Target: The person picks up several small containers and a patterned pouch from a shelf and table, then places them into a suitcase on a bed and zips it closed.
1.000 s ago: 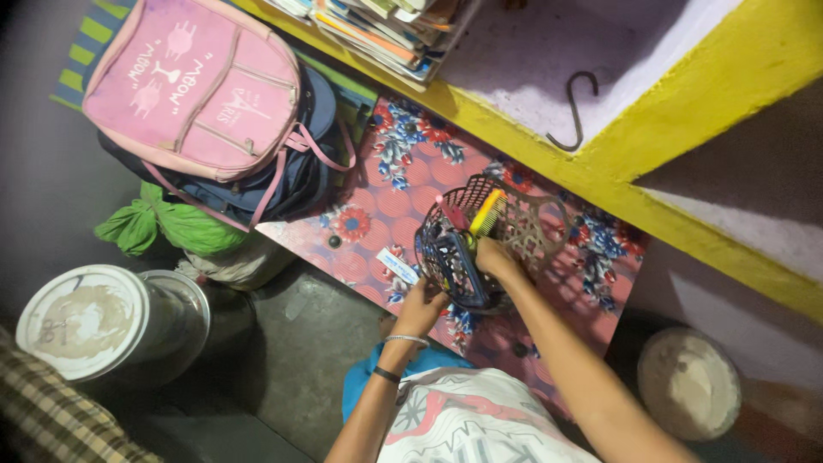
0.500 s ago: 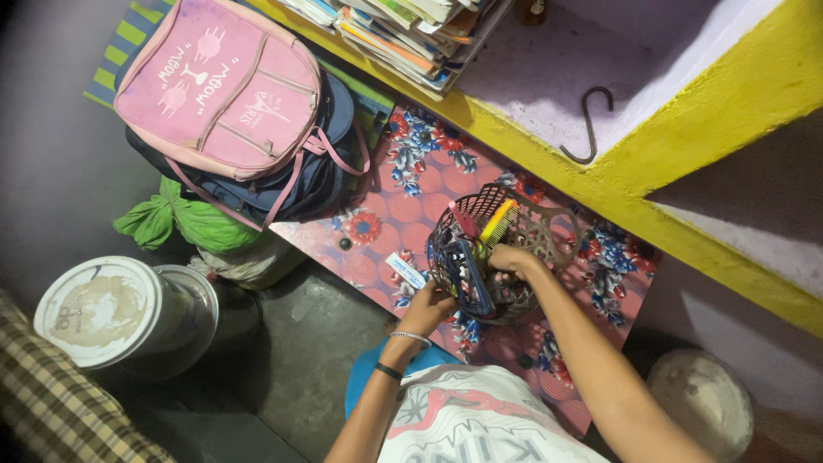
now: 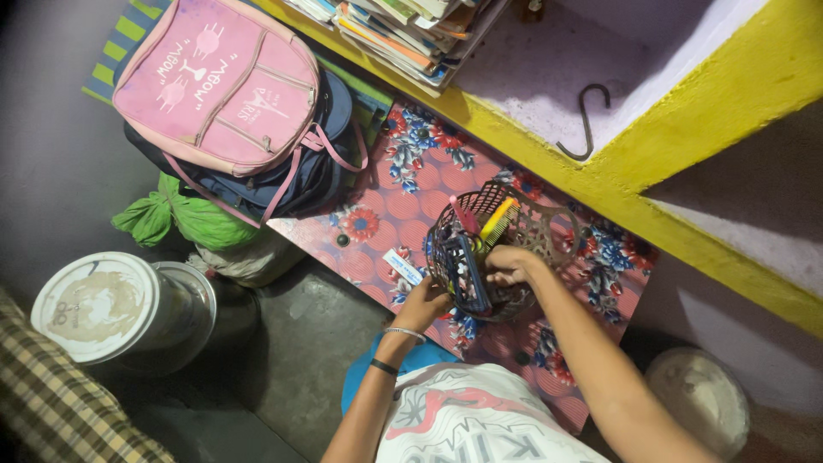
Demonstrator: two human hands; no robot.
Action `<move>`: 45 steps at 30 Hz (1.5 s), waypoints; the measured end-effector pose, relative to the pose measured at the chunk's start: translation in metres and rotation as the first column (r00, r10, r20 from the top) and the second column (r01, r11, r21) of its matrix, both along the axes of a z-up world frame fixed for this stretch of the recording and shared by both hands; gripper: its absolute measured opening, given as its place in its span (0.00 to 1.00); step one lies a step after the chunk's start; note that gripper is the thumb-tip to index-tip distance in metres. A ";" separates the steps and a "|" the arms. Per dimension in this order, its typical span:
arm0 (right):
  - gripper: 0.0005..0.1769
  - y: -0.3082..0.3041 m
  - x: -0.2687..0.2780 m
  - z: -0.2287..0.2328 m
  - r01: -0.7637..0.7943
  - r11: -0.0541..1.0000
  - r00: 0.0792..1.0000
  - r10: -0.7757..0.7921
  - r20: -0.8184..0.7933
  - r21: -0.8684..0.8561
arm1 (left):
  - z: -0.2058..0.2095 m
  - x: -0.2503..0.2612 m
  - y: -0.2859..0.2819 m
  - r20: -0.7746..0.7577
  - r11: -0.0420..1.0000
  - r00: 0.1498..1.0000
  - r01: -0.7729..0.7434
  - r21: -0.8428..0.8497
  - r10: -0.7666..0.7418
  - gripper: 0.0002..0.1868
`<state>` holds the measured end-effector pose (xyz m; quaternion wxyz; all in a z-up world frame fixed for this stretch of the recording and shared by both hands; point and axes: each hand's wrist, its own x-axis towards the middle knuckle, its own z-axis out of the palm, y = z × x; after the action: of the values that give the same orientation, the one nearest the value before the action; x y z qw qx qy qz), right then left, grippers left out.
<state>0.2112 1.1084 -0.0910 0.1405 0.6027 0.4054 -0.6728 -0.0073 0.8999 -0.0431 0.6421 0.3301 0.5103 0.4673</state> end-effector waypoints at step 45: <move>0.23 -0.135 -0.008 0.259 0.588 0.294 0.777 -0.463 -0.426 0.753 | 0.214 -0.009 -0.029 -0.248 0.962 0.955 -0.100 0.253 0.164 0.14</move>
<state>0.2034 0.9739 0.1676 -0.4321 0.6430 0.4700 -0.4229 -0.0160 0.8705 0.1711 0.4904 0.4295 0.5533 0.5185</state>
